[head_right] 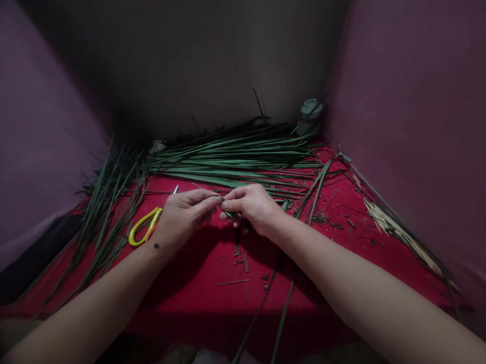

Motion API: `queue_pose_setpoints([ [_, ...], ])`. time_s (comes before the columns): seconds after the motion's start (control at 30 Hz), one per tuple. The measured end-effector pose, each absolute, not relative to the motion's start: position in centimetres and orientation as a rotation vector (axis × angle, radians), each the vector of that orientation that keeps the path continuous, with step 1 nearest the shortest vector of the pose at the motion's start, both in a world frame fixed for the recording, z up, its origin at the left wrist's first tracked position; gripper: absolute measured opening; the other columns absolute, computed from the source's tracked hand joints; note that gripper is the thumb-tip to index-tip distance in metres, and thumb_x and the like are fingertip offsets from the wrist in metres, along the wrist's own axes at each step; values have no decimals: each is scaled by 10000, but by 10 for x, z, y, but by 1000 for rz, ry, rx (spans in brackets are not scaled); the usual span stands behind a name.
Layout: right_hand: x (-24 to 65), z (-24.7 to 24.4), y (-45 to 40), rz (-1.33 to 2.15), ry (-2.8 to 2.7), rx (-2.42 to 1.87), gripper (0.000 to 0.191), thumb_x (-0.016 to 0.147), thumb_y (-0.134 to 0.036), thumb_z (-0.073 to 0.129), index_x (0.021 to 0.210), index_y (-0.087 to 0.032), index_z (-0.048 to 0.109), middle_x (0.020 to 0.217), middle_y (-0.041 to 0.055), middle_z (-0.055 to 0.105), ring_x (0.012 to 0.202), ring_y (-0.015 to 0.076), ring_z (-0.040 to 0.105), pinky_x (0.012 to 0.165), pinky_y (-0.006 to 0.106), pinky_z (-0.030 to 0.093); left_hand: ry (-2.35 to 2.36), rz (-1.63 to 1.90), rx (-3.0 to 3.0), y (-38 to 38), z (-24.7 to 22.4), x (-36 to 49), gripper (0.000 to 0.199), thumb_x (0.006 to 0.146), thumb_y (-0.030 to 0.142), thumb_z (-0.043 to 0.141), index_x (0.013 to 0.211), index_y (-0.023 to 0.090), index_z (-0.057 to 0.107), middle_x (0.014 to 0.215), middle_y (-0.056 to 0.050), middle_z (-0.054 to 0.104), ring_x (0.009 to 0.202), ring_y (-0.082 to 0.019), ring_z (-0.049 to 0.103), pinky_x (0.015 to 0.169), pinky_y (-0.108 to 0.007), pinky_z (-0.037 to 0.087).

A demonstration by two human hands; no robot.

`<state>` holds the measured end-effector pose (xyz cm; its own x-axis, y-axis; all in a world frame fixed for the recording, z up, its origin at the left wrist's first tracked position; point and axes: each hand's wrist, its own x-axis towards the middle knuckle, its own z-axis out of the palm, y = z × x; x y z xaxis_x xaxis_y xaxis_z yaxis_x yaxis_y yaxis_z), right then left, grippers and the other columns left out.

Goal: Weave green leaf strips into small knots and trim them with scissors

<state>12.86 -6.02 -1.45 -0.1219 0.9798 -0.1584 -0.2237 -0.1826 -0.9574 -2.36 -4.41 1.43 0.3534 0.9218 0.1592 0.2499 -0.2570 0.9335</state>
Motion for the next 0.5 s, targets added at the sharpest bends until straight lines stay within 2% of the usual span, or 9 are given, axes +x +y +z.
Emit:
queue_pose_setpoints([
  [0.07, 128, -14, -62, 1477, -1037, -1132, 119, 605, -192, 706, 622, -141, 600, 513, 34, 643, 351, 81, 477, 342, 205, 358, 1097, 1030, 1815, -44, 25, -40, 292, 735, 337, 624, 978, 178, 653, 679, 8, 622, 514, -101, 503, 498, -212, 398],
  [0.1, 127, -13, -62, 1459, -1061, -1141, 116, 608, -191, 704, 620, -143, 600, 513, 36, 645, 341, 77, 461, 334, 203, 344, 1174, 1101, 1874, -43, 31, -52, 327, 741, 360, 614, 1018, 188, 625, 729, -3, 637, 542, -113, 532, 520, -222, 418],
  [0.17, 126, -13, -63, 1428, -1097, -1130, 111, 609, -188, 703, 618, -144, 601, 517, 37, 646, 361, 84, 482, 340, 201, 340, 1465, 1018, 2102, -37, 38, -81, 257, 750, 378, 590, 926, 194, 622, 801, -34, 654, 646, -151, 581, 586, -239, 430],
  [0.23, 126, -13, -63, 1422, -1089, -1106, 116, 600, -178, 708, 604, -146, 597, 505, 26, 628, 419, 106, 542, 364, 199, 360, 1749, 575, 2355, -30, 38, -109, 253, 746, 430, 568, 840, 201, 622, 792, -63, 658, 702, -200, 590, 600, -267, 395],
  [0.3, 126, -13, -63, 1454, -1046, -1089, 126, 589, -170, 715, 596, -151, 590, 495, 14, 607, 467, 127, 580, 386, 205, 377, 1967, 131, 2366, -24, 31, -129, 326, 728, 496, 548, 815, 188, 606, 702, -90, 631, 640, -229, 578, 540, -277, 333],
  [0.33, 126, -13, -63, 1482, -1028, -1093, 129, 589, -173, 715, 600, -154, 588, 505, 16, 611, 461, 129, 576, 383, 211, 372, 1940, -21, 2391, -22, 25, -135, 303, 735, 476, 530, 793, 186, 596, 700, -93, 625, 631, -227, 576, 529, -272, 311],
  [0.4, 127, -13, -61, 1534, -1014, -1114, 118, 603, -187, 707, 616, -155, 595, 553, 34, 640, 418, 115, 533, 375, 227, 355, 1892, -93, 2397, -19, 16, -142, 243, 740, 410, 502, 775, 184, 588, 699, -89, 618, 618, -213, 568, 523, -266, 292],
  [0.5, 128, -14, -59, 1539, -989, -1099, 102, 592, -174, 701, 592, -145, 603, 569, 41, 643, 429, 98, 510, 423, 239, 375, 1816, 138, 2281, -18, 9, -146, 157, 681, 308, 523, 732, 184, 605, 601, -45, 579, 532, -179, 521, 500, -262, 280],
])
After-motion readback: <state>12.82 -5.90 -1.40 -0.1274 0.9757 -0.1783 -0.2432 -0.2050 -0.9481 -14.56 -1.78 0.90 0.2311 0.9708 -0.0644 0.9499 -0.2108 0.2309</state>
